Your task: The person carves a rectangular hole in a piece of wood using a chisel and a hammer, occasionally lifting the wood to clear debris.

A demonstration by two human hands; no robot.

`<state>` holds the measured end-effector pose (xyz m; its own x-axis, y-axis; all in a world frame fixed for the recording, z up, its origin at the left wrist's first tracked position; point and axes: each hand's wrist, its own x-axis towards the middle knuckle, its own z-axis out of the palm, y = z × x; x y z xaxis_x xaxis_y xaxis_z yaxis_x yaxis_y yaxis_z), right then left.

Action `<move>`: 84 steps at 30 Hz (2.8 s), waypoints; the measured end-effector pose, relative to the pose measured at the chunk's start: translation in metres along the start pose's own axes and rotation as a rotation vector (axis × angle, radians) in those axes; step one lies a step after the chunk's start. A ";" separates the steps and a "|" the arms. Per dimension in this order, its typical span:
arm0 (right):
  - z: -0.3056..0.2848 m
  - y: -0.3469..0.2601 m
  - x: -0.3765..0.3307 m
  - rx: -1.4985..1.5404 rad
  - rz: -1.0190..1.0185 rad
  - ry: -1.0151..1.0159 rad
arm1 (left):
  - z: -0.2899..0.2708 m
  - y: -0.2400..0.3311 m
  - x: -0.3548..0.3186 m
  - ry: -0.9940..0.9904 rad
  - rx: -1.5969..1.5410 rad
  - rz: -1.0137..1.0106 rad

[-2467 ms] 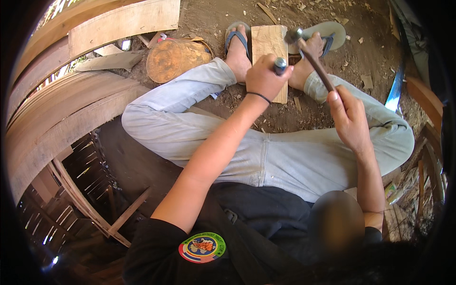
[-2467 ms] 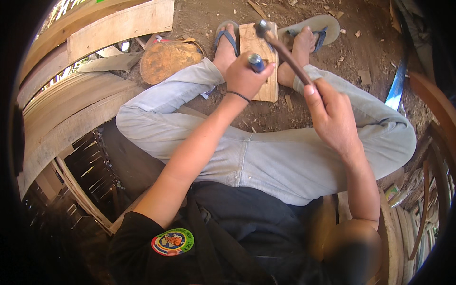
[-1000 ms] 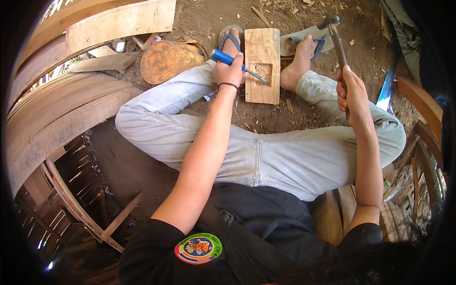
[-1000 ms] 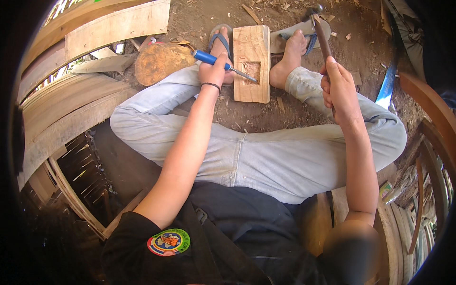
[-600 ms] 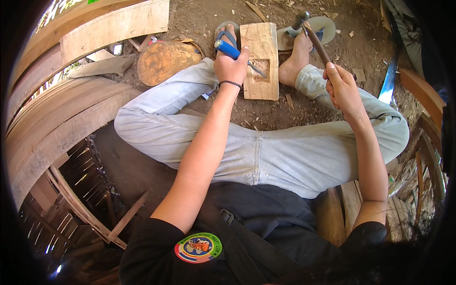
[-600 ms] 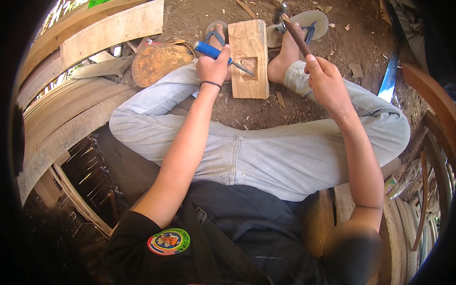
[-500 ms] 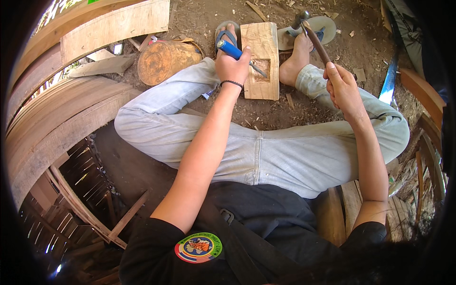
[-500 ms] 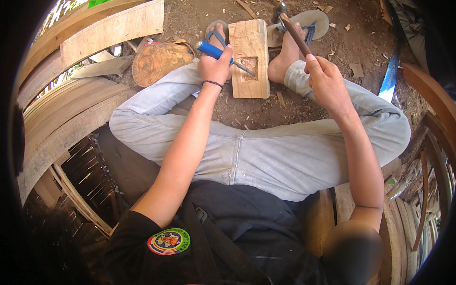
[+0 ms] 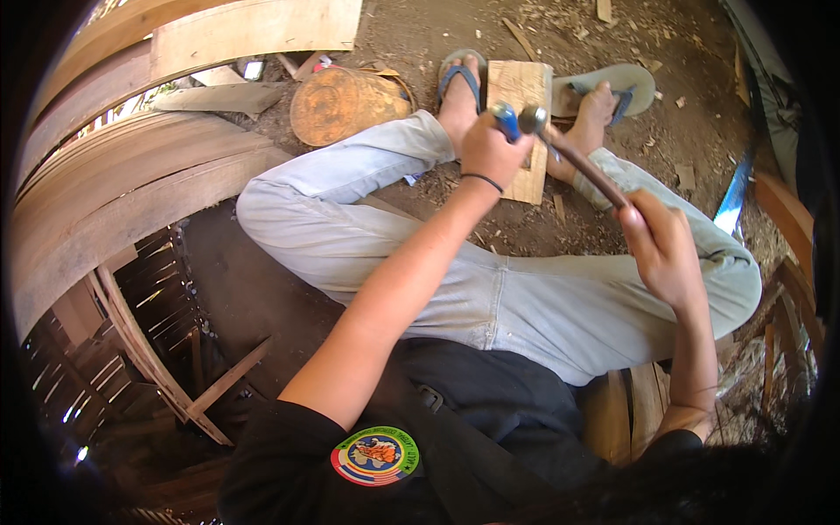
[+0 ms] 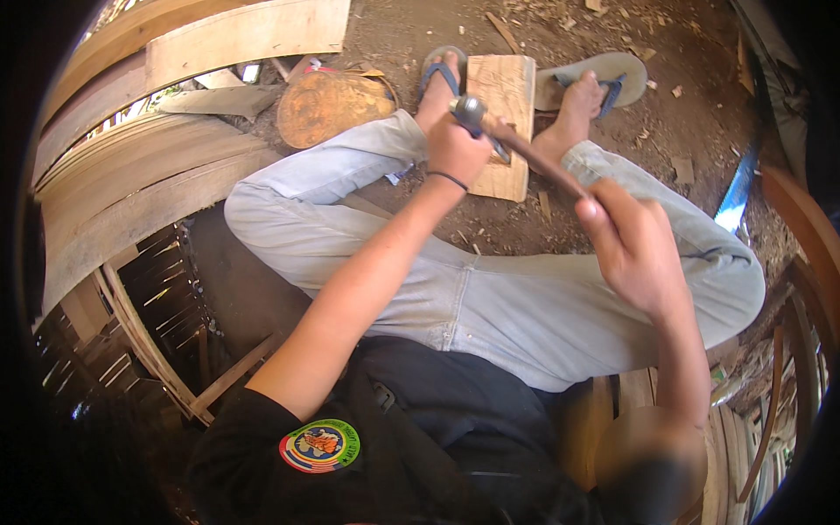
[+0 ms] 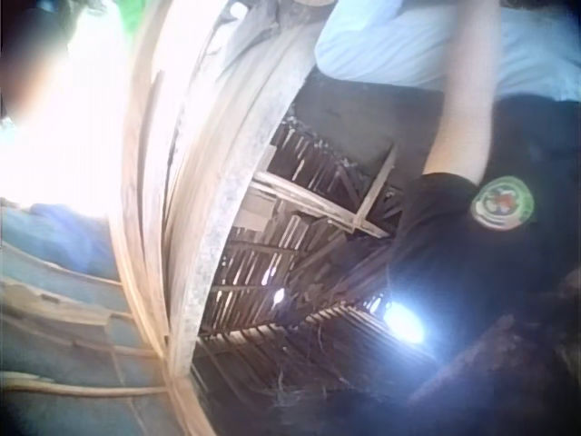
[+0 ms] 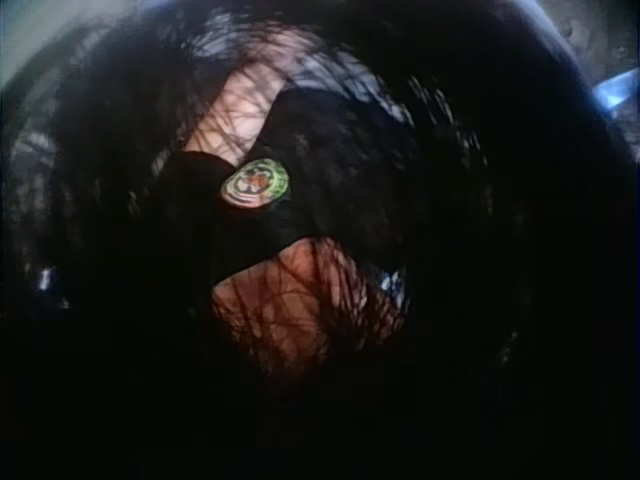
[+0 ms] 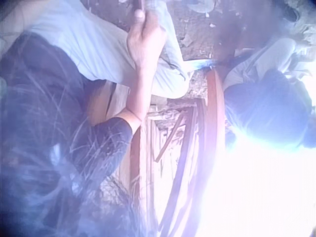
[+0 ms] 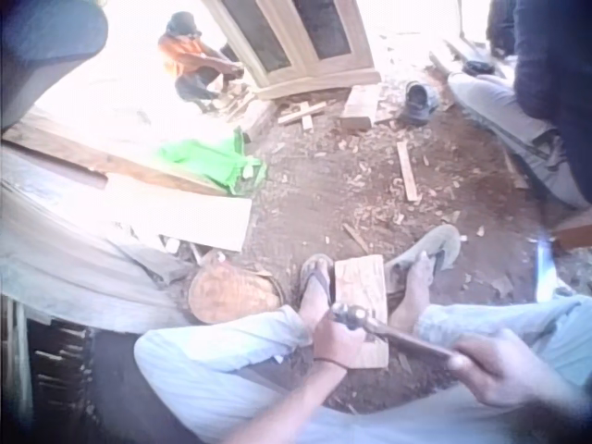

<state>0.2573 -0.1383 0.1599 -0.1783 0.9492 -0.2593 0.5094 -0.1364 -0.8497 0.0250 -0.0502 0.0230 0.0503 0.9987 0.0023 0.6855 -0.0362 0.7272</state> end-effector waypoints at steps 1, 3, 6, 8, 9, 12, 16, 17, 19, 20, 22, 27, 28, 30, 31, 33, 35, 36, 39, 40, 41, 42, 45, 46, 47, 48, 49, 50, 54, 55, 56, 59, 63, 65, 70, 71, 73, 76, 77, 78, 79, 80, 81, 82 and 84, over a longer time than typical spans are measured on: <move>-0.003 -0.015 -0.005 -0.008 -0.016 0.020 | 0.011 -0.011 -0.001 0.001 0.086 0.071; -0.010 -0.032 -0.012 0.044 -0.057 0.068 | 0.019 0.002 -0.010 0.076 0.123 0.135; -0.011 -0.037 -0.021 0.206 -0.184 0.182 | 0.023 0.010 -0.012 0.039 0.150 0.142; 0.004 -0.022 -0.020 0.147 -0.176 0.207 | 0.022 0.013 -0.012 0.016 0.155 0.130; 0.010 -0.019 -0.018 0.067 -0.126 0.205 | 0.024 0.015 -0.014 0.021 0.149 0.147; 0.008 -0.024 -0.021 -0.049 0.077 0.038 | 0.018 0.012 -0.017 0.006 0.170 0.156; 0.005 -0.036 -0.028 0.153 -0.064 0.209 | 0.021 0.018 -0.017 0.009 0.138 0.084; 0.009 -0.026 -0.030 0.188 -0.135 0.253 | 0.021 0.020 -0.018 -0.004 0.135 0.070; 0.025 -0.005 -0.020 -0.207 -0.047 0.124 | 0.016 0.018 -0.019 -0.023 0.139 0.047; 0.025 -0.003 -0.016 -0.270 0.032 -0.030 | 0.017 0.010 -0.017 -0.036 0.178 0.095; 0.014 -0.018 -0.012 -0.153 -0.054 0.081 | 0.015 0.002 -0.010 0.071 0.186 0.102; 0.020 -0.025 -0.006 -0.172 -0.131 0.206 | 0.012 0.010 -0.016 -0.014 0.186 0.032; 0.021 -0.015 -0.002 -0.391 -0.024 0.056 | 0.013 0.013 -0.014 -0.018 0.147 0.027; 0.026 -0.001 0.001 -0.237 -0.007 0.081 | 0.005 0.008 -0.013 -0.026 0.115 0.017; 0.032 0.001 -0.003 -0.187 0.025 0.133 | 0.005 0.005 -0.015 -0.014 0.100 0.001; 0.034 0.007 0.010 0.015 -0.006 0.275 | 0.005 -0.001 -0.012 0.010 0.072 -0.031; 0.028 0.021 0.019 0.217 0.102 0.353 | 0.008 0.004 -0.011 0.030 0.013 -0.131; 0.020 0.030 0.020 0.318 0.198 0.360 | 0.007 0.007 -0.009 0.031 -0.013 -0.184; 0.010 0.047 0.019 0.420 0.347 0.417 | 0.004 0.005 -0.001 0.128 0.037 -0.168; 0.008 0.064 0.017 0.346 0.371 0.443 | 0.003 0.011 0.000 0.153 0.069 -0.120; 0.009 0.069 0.021 0.284 0.376 0.453 | 0.005 -0.009 0.005 0.143 0.005 -0.216; 0.011 0.069 0.025 0.255 0.359 0.439 | 0.008 -0.030 0.011 0.140 -0.059 -0.312; 0.016 0.069 0.031 0.184 0.311 0.390 | 0.011 -0.064 0.019 0.206 -0.124 -0.448; 0.016 0.071 0.030 0.171 0.295 0.371 | 0.005 -0.050 0.018 0.151 -0.177 -0.546; 0.017 0.071 0.029 0.159 0.276 0.350 | 0.006 -0.057 0.019 0.145 -0.195 -0.609; 0.018 0.068 0.029 0.129 0.300 0.316 | 0.005 -0.064 0.021 0.141 -0.212 -0.673; 0.020 0.066 0.029 0.125 0.299 0.297 | 0.002 -0.058 0.023 0.138 -0.229 -0.736; 0.022 0.063 0.028 0.120 0.298 0.278 | 0.002 -0.052 0.022 0.100 -0.261 -0.745; 0.031 0.057 0.029 0.100 0.269 0.210 | 0.003 -0.041 0.017 0.148 -0.333 -0.575; 0.033 0.054 0.030 0.096 0.262 0.190 | 0.002 -0.043 0.016 0.162 -0.292 -0.446; 0.034 0.052 0.030 0.111 0.263 0.188 | 0.002 -0.046 0.016 0.176 -0.250 -0.317; 0.034 0.051 0.031 0.139 0.268 0.203 | 0.003 -0.037 0.025 0.222 -0.303 -0.132; 0.029 0.062 0.029 0.143 0.282 0.253 | -0.008 -0.019 0.024 0.058 -0.397 -0.158; 0.030 0.061 0.032 0.167 0.283 0.271 | -0.018 -0.017 0.020 0.040 -0.119 0.020; 0.028 0.057 0.031 0.208 0.310 0.303 | -0.016 -0.012 0.019 -0.211 -0.031 -0.126; 0.027 0.055 0.032 0.201 0.311 0.299 | -0.016 -0.010 0.019 -0.198 -0.048 -0.125; 0.027 0.054 0.031 0.186 0.317 0.293 | -0.015 -0.007 0.017 -0.171 -0.094 -0.117; 0.026 0.056 0.031 0.185 0.327 0.282 | -0.019 0.001 0.015 -0.245 -0.123 -0.155; 0.026 0.056 0.030 0.176 0.328 0.281 | -0.020 0.004 0.015 -0.290 -0.123 -0.177; 0.027 0.057 0.030 0.167 0.329 0.279 | -0.019 0.000 0.015 -0.315 -0.179 -0.175; 0.027 0.056 0.031 0.159 0.326 0.277 | -0.019 -0.003 0.016 -0.335 -0.233 -0.172; 0.027 0.055 0.031 0.157 0.320 0.277 | -0.020 -0.005 0.017 -0.355 -0.288 -0.170; 0.028 0.055 0.031 0.156 0.314 0.278 | -0.019 -0.008 0.016 -0.354 -0.317 -0.185; 0.028 0.056 0.031 0.154 0.310 0.280 | -0.019 -0.007 0.016 -0.356 -0.348 -0.199; 0.028 0.056 0.030 0.171 0.311 0.286 | -0.019 -0.006 0.016 -0.342 -0.384 -0.216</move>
<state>0.2569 -0.1250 0.0913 0.2130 0.8926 -0.3973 0.3517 -0.4494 -0.8212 0.0077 -0.0335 0.0314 0.2151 0.9114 -0.3508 0.3957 0.2470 0.8845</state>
